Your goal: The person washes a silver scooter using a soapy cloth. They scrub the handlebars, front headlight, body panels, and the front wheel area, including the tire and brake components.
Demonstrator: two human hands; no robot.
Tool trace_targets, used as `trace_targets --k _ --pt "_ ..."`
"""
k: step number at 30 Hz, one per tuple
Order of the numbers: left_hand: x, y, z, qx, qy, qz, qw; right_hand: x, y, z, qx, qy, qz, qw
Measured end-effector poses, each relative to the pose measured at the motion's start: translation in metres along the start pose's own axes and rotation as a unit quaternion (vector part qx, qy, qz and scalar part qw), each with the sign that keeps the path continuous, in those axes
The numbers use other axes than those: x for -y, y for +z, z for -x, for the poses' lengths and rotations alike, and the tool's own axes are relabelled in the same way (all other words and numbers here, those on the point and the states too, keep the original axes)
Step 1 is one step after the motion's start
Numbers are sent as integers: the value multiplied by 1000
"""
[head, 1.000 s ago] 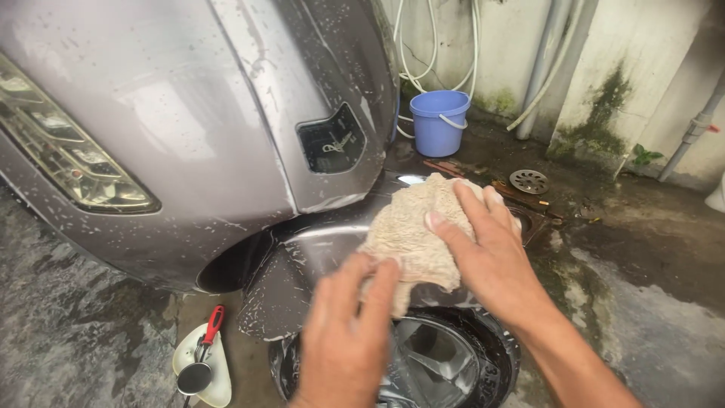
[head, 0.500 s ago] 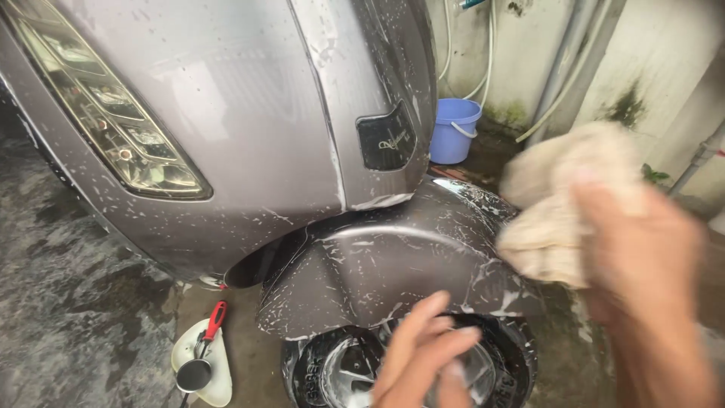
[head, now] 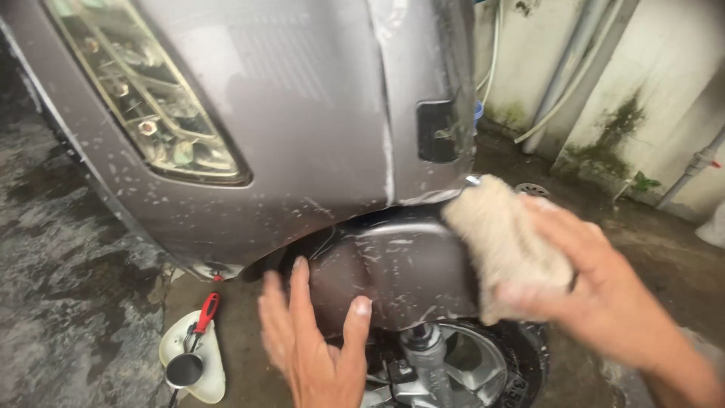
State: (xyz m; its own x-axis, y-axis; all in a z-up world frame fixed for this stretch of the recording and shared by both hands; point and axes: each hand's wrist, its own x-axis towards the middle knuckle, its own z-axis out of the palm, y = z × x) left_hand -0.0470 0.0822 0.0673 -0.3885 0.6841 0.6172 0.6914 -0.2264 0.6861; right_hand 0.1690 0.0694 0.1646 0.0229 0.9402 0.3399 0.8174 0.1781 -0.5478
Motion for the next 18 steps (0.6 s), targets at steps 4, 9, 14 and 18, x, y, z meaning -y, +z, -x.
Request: trace_targets --k 4,9,14,18 --pt "18 6 -4 113 -99 89 985 30 26 0 -85 3 16 996" --pt "23 0 -3 80 -74 116 987 28 63 17 -191 -146 121 963" --pt "44 -11 -12 63 -197 281 937 69 127 24 -319 -345 265 842" --pt "1 -53 -39 -81 -474 535 695 132 158 8 -251 -316 317 858"
